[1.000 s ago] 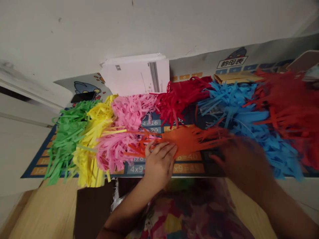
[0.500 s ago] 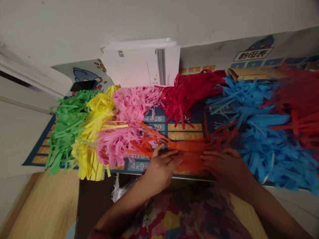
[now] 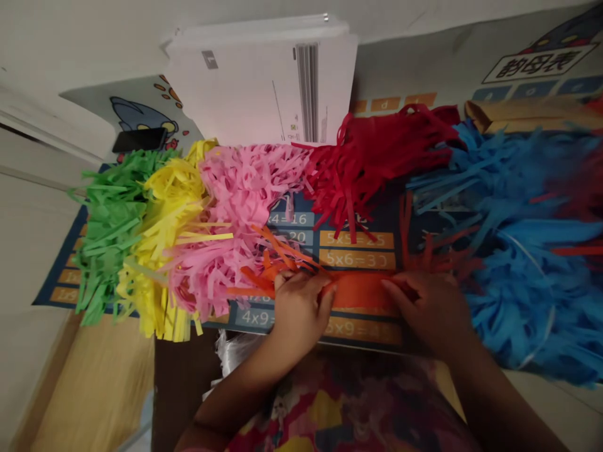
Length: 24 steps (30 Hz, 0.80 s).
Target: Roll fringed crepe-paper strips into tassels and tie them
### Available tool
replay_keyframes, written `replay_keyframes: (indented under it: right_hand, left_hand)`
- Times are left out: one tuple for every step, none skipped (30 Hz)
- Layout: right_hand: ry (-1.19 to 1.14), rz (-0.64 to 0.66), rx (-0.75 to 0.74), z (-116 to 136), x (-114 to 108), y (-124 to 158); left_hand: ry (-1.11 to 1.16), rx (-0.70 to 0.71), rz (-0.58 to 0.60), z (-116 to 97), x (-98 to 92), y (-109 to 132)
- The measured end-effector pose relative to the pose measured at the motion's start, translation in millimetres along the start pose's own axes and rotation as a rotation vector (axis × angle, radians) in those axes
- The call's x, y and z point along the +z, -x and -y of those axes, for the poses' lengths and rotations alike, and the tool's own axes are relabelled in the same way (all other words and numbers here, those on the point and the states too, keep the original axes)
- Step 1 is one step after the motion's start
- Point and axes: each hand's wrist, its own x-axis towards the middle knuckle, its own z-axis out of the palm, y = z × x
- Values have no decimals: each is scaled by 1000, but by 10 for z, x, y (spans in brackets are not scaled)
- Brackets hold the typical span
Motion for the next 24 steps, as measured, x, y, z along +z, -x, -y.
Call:
replay_keyframes:
  right_hand:
    - [-1,1,10,4,0,-5]
    - [1,3,20,9,0,-11]
    - [3,9,26,12,0,-17]
    - [5,12,27,15,0,-22]
    - [5,14,27,17,0,-26]
    - [5,13,30,17,0,-29]
    - [5,14,34,17,-1,-30]
    - [5,15,40,17,-2,-30]
    - [6,17,46,16,-3,-29]
    - [8,17,51,16,-4,-28]
    - [9,18,55,17,-3,-28]
    - [10,18,57,19,-1,-28]
    - [10,17,63,22,5,-30]
    - [7,16,73,25,14,-33]
    - [0,17,85,28,26,-38]
    - [-7,16,102,31,39,-44]
    - [-5,9,125,34,50,-50]
    - [7,-7,153,38,57,-53]
    - [32,-34,180,43,56,-54]
    - [69,-77,201,50,46,-48]
    - [109,-134,210,59,25,-35]
    - [143,-193,189,70,-5,-14]
    - [155,-233,118,83,-41,16]
    - [147,-231,5,96,-79,52]
  left_hand:
    - [-32,-8,8,-7,3,-21]
    - [-63,-13,16,-14,3,-42]
    - [-88,-15,23,-20,1,-61]
    - [-107,-18,33,-25,-3,-78]
    - [-119,-20,46,-30,-7,-92]
    - [-129,-23,58,-34,-11,-103]
    - [-136,-25,67,-37,-14,-112]
    - [-142,-26,72,-38,-14,-118]
    - [-146,-28,75,-38,-12,-123]
    - [-149,-31,77,-37,-8,-125]
    - [-152,-33,75,-36,-1,-126]
    - [-154,-35,74,-34,6,-125]
    - [-158,-36,74,-33,12,-124]
    - [-162,-35,74,-34,16,-123]
    - [-168,-33,77,-36,16,-122]
    - [-179,-31,78,-41,10,-122]
    - [-200,-26,71,-46,-1,-125]
    - [-235,-9,50,-51,-17,-131]
    - [-278,29,14,-54,-38,-141]
    - [-323,104,-17,-53,-62,-154]
    - [-360,224,-24,-49,-88,-171]
    - [-382,372,3,-40,-113,-190]
    - [-389,522,59,-28,-137,-210]
    - [-388,647,134,-14,-160,-227]
